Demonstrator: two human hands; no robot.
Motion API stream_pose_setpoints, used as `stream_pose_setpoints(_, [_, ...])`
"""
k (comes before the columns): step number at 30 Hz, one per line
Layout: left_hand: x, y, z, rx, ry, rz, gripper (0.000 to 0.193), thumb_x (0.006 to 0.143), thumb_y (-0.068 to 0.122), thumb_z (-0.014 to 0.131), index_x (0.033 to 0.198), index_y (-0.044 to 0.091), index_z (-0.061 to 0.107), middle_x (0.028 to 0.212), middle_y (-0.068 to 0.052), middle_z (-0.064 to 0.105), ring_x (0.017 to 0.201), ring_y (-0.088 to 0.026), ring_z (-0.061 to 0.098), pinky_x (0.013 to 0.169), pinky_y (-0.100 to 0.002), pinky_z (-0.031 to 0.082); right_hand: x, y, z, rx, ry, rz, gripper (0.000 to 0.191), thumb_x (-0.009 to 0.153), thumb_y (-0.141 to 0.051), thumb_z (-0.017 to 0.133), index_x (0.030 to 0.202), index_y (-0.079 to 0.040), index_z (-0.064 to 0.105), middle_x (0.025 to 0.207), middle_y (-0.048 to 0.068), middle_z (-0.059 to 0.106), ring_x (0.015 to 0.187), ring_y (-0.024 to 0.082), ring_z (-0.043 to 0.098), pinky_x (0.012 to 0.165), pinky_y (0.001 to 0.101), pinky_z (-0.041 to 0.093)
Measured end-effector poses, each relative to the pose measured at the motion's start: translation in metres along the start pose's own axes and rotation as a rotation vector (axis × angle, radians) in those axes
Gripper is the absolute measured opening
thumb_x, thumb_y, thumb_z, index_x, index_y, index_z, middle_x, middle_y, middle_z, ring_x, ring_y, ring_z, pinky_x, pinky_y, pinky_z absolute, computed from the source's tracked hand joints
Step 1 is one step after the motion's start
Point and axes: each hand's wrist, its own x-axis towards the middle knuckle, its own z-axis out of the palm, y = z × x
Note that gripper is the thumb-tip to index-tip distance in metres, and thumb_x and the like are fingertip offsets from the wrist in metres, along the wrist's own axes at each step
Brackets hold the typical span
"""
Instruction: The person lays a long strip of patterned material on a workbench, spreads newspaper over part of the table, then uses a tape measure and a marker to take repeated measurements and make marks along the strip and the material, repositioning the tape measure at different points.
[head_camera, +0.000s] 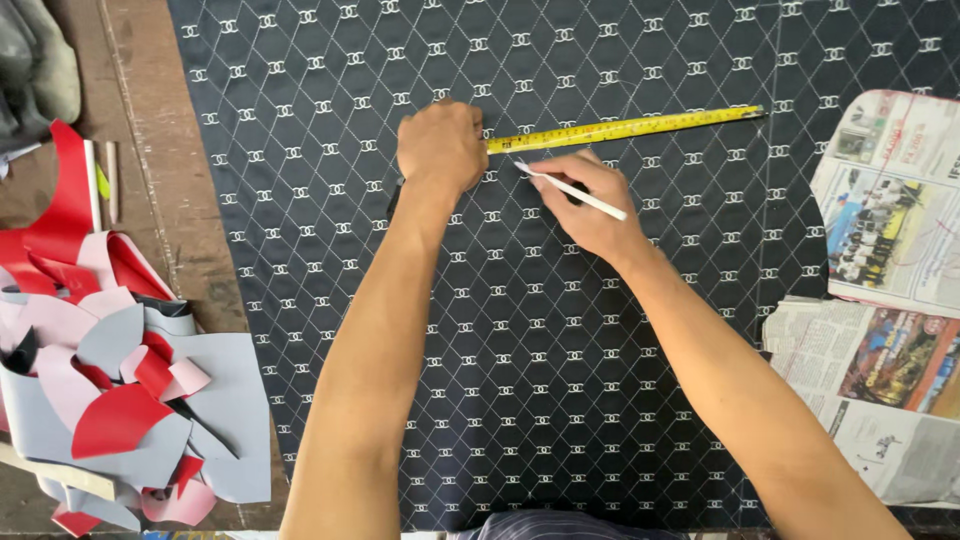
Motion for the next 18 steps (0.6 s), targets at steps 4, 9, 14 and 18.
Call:
stream_pose_setpoints(4, [0.001, -0.004, 0.000, 0.024, 0.002, 0.010, 0.018, 0.085, 0.018, 0.069, 0.100, 0.021, 0.080, 0.108, -0.006, 0.071, 0.102, -0.028, 0.070, 0.089, -0.044, 0.051, 0.017, -0.002, 0.018, 0.023, 0.006, -0.039, 0.020, 0.096, -0.005, 0.074, 0.115, -0.004, 0.074, 0.111, 0.011, 0.074, 0.094, 0.018, 0.073, 0.081, 0.0283, 0.056])
stream_pose_setpoints(9, [0.002, -0.008, 0.001, -0.005, 0.003, 0.005, 0.024, 0.081, 0.014, 0.071, 0.102, 0.022, 0.079, 0.106, -0.007, 0.071, 0.101, -0.028, 0.070, 0.088, -0.044, 0.051, 0.018, 0.002, 0.023, 0.019, -0.003, -0.006, 0.020, 0.097, -0.003, 0.071, 0.116, -0.004, 0.074, 0.111, 0.009, 0.075, 0.096, 0.016, 0.074, 0.084, 0.0277, 0.057])
stream_pose_setpoints(14, [0.003, -0.009, 0.001, 0.001, 0.003, 0.008, 0.018, 0.084, 0.016, 0.071, 0.100, 0.020, 0.079, 0.104, -0.007, 0.072, 0.099, -0.028, 0.071, 0.088, -0.044, 0.051, 0.021, 0.002, 0.022, -0.010, -0.056, 0.111, 0.018, 0.095, -0.005, 0.073, 0.113, -0.004, 0.075, 0.103, 0.008, 0.075, 0.085, 0.013, 0.071, 0.076, 0.0268, 0.054])
stream_pose_setpoints(18, [0.003, -0.011, 0.001, -0.031, 0.001, -0.010, 0.017, 0.084, 0.016, 0.071, 0.099, 0.020, 0.078, 0.101, -0.006, 0.073, 0.097, -0.028, 0.071, 0.086, -0.044, 0.051, 0.025, 0.000, 0.024, 0.014, -0.036, 0.104, 0.016, 0.097, -0.006, 0.071, 0.112, -0.005, 0.075, 0.107, 0.006, 0.077, 0.088, 0.011, 0.073, 0.078, 0.0246, 0.056])
